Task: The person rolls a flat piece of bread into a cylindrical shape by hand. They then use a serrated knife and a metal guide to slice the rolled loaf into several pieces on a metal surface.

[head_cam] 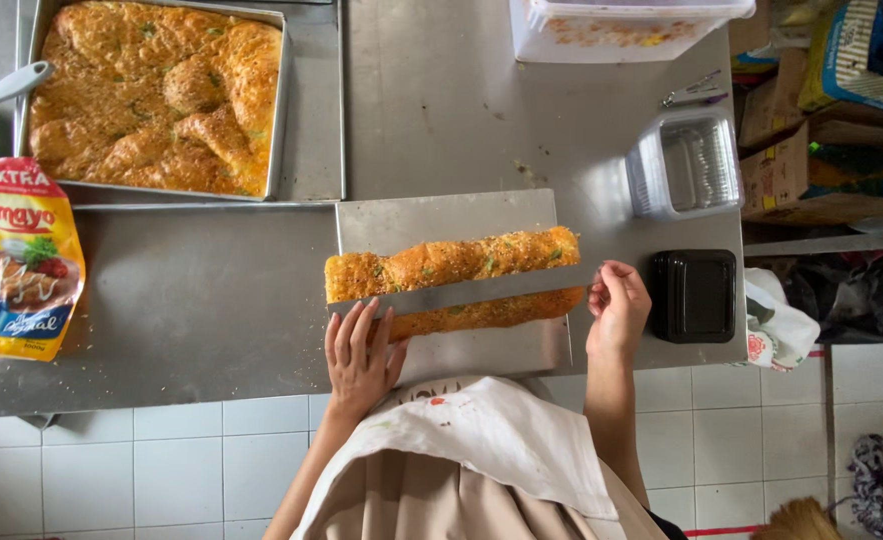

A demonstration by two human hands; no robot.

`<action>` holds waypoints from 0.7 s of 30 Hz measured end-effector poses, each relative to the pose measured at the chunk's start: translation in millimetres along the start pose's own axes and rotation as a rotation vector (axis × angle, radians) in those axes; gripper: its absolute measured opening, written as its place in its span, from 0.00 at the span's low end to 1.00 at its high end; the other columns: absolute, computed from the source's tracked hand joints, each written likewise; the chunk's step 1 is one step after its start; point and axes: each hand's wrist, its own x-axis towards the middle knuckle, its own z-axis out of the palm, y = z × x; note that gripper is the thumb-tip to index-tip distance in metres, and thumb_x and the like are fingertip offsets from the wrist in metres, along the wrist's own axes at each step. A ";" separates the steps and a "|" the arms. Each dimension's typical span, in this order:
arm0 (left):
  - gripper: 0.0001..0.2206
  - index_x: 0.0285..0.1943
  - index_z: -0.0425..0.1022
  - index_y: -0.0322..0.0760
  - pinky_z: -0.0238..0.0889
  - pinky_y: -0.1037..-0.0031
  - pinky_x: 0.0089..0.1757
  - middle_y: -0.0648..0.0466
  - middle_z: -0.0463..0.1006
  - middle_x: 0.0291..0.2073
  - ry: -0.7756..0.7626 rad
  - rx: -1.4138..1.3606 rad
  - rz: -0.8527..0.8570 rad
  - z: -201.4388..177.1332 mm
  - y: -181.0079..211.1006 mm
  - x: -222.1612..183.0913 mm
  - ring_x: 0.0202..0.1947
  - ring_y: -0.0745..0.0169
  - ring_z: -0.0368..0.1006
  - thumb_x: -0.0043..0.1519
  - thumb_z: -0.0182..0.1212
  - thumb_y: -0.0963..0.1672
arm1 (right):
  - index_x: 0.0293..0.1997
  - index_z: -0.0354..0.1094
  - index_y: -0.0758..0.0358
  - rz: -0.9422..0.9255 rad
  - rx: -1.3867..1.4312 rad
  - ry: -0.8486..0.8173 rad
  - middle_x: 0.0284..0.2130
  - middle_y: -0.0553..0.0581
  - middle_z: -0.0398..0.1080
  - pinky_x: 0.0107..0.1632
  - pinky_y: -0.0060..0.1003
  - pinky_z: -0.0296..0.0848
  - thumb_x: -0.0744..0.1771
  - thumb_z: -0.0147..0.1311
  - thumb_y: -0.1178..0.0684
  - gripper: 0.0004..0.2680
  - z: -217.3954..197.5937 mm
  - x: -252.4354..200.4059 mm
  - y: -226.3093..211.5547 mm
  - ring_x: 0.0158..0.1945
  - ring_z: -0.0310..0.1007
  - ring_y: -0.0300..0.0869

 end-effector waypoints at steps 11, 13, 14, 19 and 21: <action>0.23 0.67 0.71 0.37 0.49 0.51 0.67 0.46 0.64 0.68 0.004 -0.006 0.004 7.3 -2.3 -7.4 0.69 0.48 0.59 0.66 0.63 0.51 | 0.39 0.72 0.62 0.005 -0.091 0.040 0.27 0.47 0.71 0.27 0.22 0.58 0.67 0.57 0.60 0.00 0.5 0.2 6.3 0.27 0.63 0.29; 0.24 0.69 0.70 0.37 0.47 0.51 0.68 0.44 0.63 0.69 0.016 -0.019 -0.008 11.2 -3.1 -9.6 0.70 0.48 0.58 0.67 0.63 0.51 | 0.40 0.72 0.62 -0.026 -0.136 0.050 0.28 0.48 0.72 0.28 0.23 0.59 0.67 0.57 0.59 0.01 -0.5 0.7 8.1 0.27 0.64 0.30; 0.25 0.69 0.69 0.38 0.46 0.50 0.68 0.44 0.62 0.69 0.013 -0.033 -0.002 12.8 -3.9 -10.2 0.70 0.48 0.57 0.66 0.62 0.51 | 0.40 0.72 0.62 -0.042 -0.158 0.050 0.28 0.48 0.72 0.28 0.23 0.60 0.67 0.57 0.59 0.01 -1.3 0.0 9.5 0.28 0.65 0.30; 0.28 0.72 0.65 0.40 0.40 0.43 0.68 0.44 0.60 0.70 -0.053 -0.044 0.002 7.6 -2.8 -10.3 0.71 0.47 0.53 0.64 0.61 0.52 | 0.48 0.71 0.61 -0.108 -0.229 0.083 0.31 0.48 0.71 0.30 0.25 0.59 0.70 0.51 0.53 0.06 -5.9 2.6 11.0 0.30 0.66 0.32; 0.28 0.72 0.64 0.39 0.40 0.42 0.69 0.44 0.59 0.71 0.002 -0.109 -0.026 -3.0 -4.8 -8.8 0.73 0.46 0.53 0.65 0.62 0.52 | 0.58 0.65 0.61 -0.236 -0.251 0.020 0.37 0.50 0.70 0.35 0.26 0.63 0.72 0.47 0.51 0.10 -11.1 -1.9 10.3 0.38 0.72 0.34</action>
